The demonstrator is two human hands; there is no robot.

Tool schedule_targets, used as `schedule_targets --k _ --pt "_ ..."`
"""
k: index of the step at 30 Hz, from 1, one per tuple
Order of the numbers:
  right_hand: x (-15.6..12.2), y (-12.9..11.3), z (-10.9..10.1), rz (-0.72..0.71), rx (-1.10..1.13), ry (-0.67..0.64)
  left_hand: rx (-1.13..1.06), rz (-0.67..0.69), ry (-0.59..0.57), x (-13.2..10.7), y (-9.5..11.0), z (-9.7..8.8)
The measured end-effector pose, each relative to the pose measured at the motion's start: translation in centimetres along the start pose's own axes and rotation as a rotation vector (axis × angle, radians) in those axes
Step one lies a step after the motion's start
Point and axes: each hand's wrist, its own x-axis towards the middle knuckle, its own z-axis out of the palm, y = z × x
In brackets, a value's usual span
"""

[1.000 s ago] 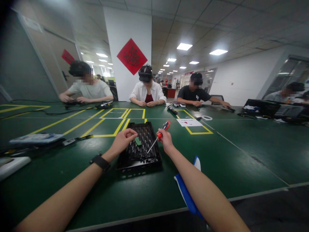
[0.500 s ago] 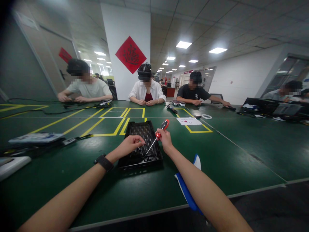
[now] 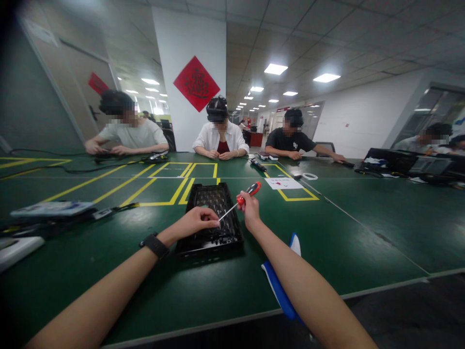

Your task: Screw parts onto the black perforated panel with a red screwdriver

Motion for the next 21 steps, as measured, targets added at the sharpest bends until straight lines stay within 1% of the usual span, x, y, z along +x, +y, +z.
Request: schedule_targets --k 3,5,8,10,12,14,17,19,21 --pt "0.12 0.03 -0.07 0.006 0.045 0.031 -0.003 0.023 -0.027 0.15 -0.43 0.09" --pt "0.13 0.10 -0.06 -0.005 0.068 0.039 0.027 0.040 -0.003 0.26 -0.73 0.06" --pt "0.29 0.17 -0.20 -0.009 0.102 0.103 0.092 0.054 0.102 0.31 -1.02 -0.10" --pt "0.52 0.16 -0.43 0.023 0.133 0.155 0.127 0.059 0.187 0.25 -1.08 -0.22" --pt "0.73 0.11 -0.69 0.072 0.147 0.174 0.156 0.072 0.249 0.16 -1.05 -0.28" --pt "0.80 0.10 -0.85 0.099 0.118 0.148 0.174 0.087 0.286 0.08 -0.96 -0.28" --pt "0.54 0.21 -0.74 0.087 0.001 0.056 0.176 0.094 0.288 0.04 -0.80 -0.17" --pt "0.24 0.37 -0.47 0.059 -0.085 -0.006 0.149 0.076 0.240 0.06 -0.71 -0.09" --pt "-0.03 0.54 -0.19 0.024 -0.161 -0.069 0.110 0.059 0.160 0.09 -0.68 -0.05"
